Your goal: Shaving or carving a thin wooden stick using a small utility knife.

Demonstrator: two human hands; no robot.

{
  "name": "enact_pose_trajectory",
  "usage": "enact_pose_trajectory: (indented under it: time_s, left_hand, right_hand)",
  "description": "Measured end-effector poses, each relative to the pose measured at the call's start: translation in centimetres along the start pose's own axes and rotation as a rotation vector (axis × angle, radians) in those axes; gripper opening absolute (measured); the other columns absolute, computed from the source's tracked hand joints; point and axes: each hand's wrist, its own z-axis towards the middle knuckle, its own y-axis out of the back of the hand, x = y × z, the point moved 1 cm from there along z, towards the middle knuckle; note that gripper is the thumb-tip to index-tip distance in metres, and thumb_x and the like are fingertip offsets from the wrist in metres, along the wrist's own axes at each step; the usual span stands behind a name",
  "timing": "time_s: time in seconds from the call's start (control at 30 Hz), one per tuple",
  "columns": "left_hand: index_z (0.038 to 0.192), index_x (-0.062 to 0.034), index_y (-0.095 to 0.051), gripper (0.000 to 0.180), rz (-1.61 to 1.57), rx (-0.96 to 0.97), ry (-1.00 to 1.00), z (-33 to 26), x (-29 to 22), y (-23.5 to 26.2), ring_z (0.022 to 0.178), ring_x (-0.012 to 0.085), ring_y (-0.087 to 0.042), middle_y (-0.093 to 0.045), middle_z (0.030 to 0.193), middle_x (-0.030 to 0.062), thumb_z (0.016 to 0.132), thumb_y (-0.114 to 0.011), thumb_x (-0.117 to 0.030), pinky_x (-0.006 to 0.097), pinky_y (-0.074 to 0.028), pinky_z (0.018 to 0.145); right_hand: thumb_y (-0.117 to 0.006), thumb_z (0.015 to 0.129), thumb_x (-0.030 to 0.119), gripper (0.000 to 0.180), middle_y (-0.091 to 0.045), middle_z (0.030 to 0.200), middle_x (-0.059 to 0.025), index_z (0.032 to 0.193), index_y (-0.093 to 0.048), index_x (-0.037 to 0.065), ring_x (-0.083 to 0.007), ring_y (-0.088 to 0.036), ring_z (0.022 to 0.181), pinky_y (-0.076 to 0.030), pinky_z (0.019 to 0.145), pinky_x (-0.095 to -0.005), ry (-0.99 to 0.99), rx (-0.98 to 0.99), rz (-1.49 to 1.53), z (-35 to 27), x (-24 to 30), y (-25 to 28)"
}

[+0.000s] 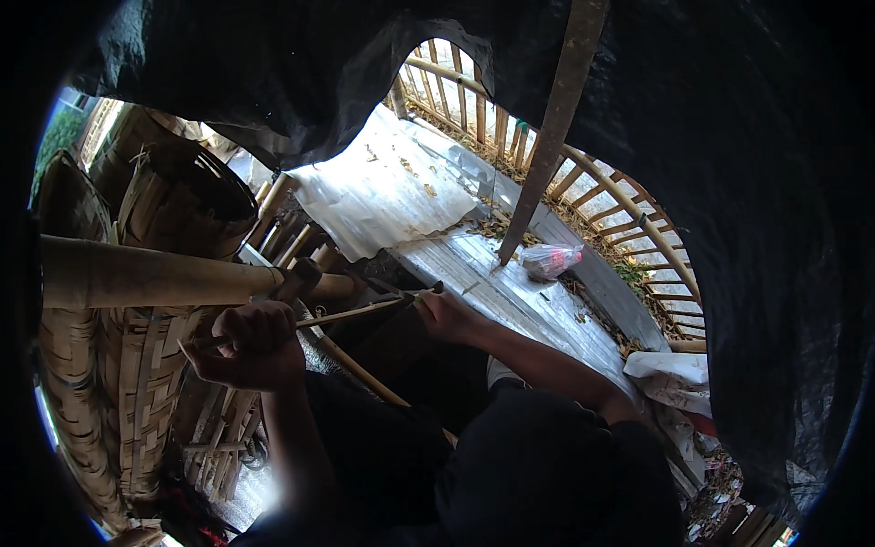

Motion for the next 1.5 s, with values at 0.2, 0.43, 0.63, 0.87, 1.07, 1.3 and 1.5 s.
enact_pose_trajectory:
  time_s: [0.2,0.43,0.63,0.87,1.07,1.3,1.5]
  left_hand:
    - [0.053,-0.0147,-0.026,0.062,0.061,-0.134,-0.005,-0.2,-0.3,0.5,0.036,0.0089,-0.009,-0.015,0.041,-0.0033,0.088,-0.023,-0.065,0.028,-0.010,0.037]
    - [0.053,-0.0146,-0.027,0.062,0.115,-0.047,-0.032,-0.8,-0.2,-0.6,0.036,0.0086,-0.010,-0.016,0.042,-0.0032,0.088,-0.023,-0.065,0.028,-0.009,0.037]
    - [0.053,-0.0151,-0.025,0.062,0.091,-0.077,-0.041,-0.6,0.0,-0.7,0.035,0.0085,-0.011,-0.015,0.042,-0.0036,0.088,-0.021,-0.066,0.028,-0.010,0.036]
    - [0.051,-0.0164,-0.023,0.063,0.049,0.107,0.016,0.1,0.1,-0.1,0.034,0.0089,-0.010,-0.015,0.042,-0.0043,0.087,-0.018,-0.067,0.027,-0.011,0.034]
    - [0.050,-0.0162,-0.022,0.063,0.060,0.052,0.030,0.3,-0.9,1.4,0.033,0.0087,-0.011,-0.015,0.041,-0.0043,0.087,-0.019,-0.068,0.026,-0.010,0.033]
    - [0.050,-0.0154,-0.023,0.063,0.062,0.088,0.028,0.2,-0.6,0.5,0.033,0.0093,-0.011,-0.015,0.041,-0.0037,0.087,-0.020,-0.066,0.026,-0.010,0.033]
    - [0.050,-0.0129,-0.020,0.064,0.043,0.106,0.000,0.1,-0.3,-0.2,0.032,0.0095,-0.013,-0.016,0.040,-0.0016,0.089,-0.019,-0.064,0.026,-0.011,0.031]
  right_hand:
    - [-0.045,0.093,0.019,0.024,-0.056,0.066,-0.0228,0.083,-0.048,-0.002,-0.0403,-0.058,0.065,-0.042,0.057,-0.0451,0.068,0.030,-0.041,-0.6,1.5,-0.3]
    - [-0.043,0.094,0.022,0.028,-0.058,0.071,-0.0250,0.083,-0.051,-0.003,-0.0418,-0.060,0.071,-0.045,0.063,-0.0465,-0.149,0.094,-0.052,-0.2,1.2,-0.2]
    - [-0.045,0.094,0.022,0.028,-0.059,0.071,-0.0246,0.084,-0.053,-0.003,-0.0414,-0.061,0.072,-0.046,0.064,-0.0456,-0.150,0.047,-0.114,-0.4,-1.2,-0.3]
    - [-0.047,0.094,0.021,0.025,-0.054,0.061,-0.0194,0.082,-0.050,-0.002,-0.0349,-0.057,0.057,-0.042,0.056,-0.0420,0.034,0.082,-0.092,-0.5,0.2,1.2]
    - [-0.048,0.093,0.021,0.025,-0.054,0.062,-0.0217,0.083,-0.051,-0.002,-0.0383,-0.058,0.062,-0.042,0.058,-0.0448,0.008,0.134,-0.047,-0.5,3.7,1.1]
    - [-0.048,0.093,0.021,0.025,-0.053,0.060,-0.0210,0.083,-0.051,-0.002,-0.0381,-0.057,0.060,-0.043,0.056,-0.0420,0.036,0.155,-0.035,-0.6,4.3,1.3]
    - [-0.050,0.093,0.018,0.021,-0.055,0.062,-0.0185,0.085,-0.050,-0.002,-0.0324,-0.057,0.057,-0.042,0.056,-0.0404,-0.029,0.151,-0.152,-0.3,1.5,1.0]
